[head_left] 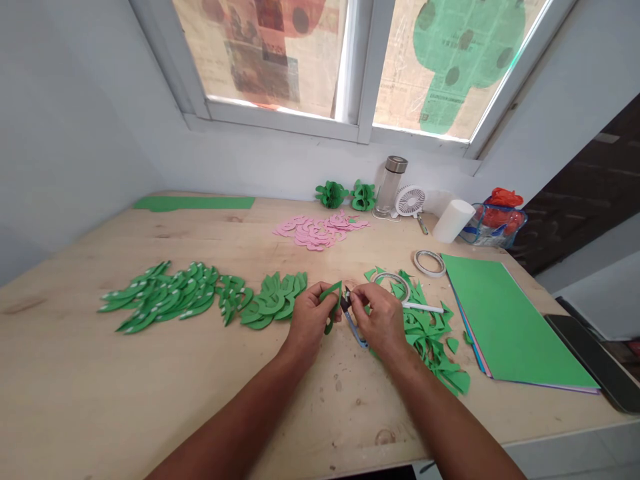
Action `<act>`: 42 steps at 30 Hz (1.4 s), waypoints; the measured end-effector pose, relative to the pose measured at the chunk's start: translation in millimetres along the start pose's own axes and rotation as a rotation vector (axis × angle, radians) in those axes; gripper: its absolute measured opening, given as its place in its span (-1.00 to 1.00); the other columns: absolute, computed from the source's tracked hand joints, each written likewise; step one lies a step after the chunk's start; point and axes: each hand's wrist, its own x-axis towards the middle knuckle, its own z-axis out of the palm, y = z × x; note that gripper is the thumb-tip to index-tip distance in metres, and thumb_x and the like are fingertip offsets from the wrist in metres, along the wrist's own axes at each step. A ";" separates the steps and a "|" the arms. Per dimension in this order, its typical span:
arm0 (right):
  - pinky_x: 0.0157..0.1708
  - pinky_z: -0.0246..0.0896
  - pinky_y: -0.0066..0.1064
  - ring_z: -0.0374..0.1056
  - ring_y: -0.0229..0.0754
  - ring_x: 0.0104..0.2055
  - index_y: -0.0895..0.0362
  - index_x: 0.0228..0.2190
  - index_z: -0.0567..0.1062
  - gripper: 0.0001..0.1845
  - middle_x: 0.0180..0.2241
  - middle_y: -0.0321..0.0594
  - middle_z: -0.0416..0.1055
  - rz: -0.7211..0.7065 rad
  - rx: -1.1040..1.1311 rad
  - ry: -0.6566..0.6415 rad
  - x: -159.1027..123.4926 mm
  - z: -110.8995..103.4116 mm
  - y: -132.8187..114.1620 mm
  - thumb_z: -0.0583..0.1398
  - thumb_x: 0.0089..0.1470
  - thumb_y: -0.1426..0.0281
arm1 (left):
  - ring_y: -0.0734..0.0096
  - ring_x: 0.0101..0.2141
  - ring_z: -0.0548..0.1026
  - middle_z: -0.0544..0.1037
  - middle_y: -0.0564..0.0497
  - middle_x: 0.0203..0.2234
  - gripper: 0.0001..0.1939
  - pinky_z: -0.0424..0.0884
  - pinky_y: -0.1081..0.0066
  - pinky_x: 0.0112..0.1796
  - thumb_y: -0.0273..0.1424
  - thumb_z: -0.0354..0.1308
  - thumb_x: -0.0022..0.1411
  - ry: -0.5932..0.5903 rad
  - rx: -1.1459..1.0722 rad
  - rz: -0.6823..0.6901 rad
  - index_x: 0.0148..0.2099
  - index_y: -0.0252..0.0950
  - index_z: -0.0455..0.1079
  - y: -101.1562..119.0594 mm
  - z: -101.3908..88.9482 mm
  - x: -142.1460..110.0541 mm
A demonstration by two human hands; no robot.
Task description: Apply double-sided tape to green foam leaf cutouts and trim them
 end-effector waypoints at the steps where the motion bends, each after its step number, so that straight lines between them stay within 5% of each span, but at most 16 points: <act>1: -0.41 0.12 -0.46 0.27 -0.26 -0.48 0.13 -0.53 0.39 -0.83 -0.55 -0.24 0.38 -0.004 -0.003 0.001 -0.1 0.1 0.2 0.07 0.06 0.46 | 0.60 -0.72 0.23 0.32 0.15 -0.78 -0.86 0.09 0.56 -0.66 -0.36 0.16 -0.04 0.001 -0.002 -0.004 -0.49 -0.33 0.30 0.5 0.2 -0.2; 42: -0.47 0.06 -0.47 0.19 -0.29 -0.52 0.13 -0.55 0.31 -0.87 -0.57 -0.30 0.29 0.007 -0.001 0.000 -0.6 2.0 0.4 0.08 0.01 0.45 | 0.59 -0.72 0.23 0.30 0.16 -0.79 -0.84 0.08 0.55 -0.67 -0.34 0.18 -0.07 0.015 -0.002 -0.018 -0.51 -0.32 0.29 2.0 1.4 -0.2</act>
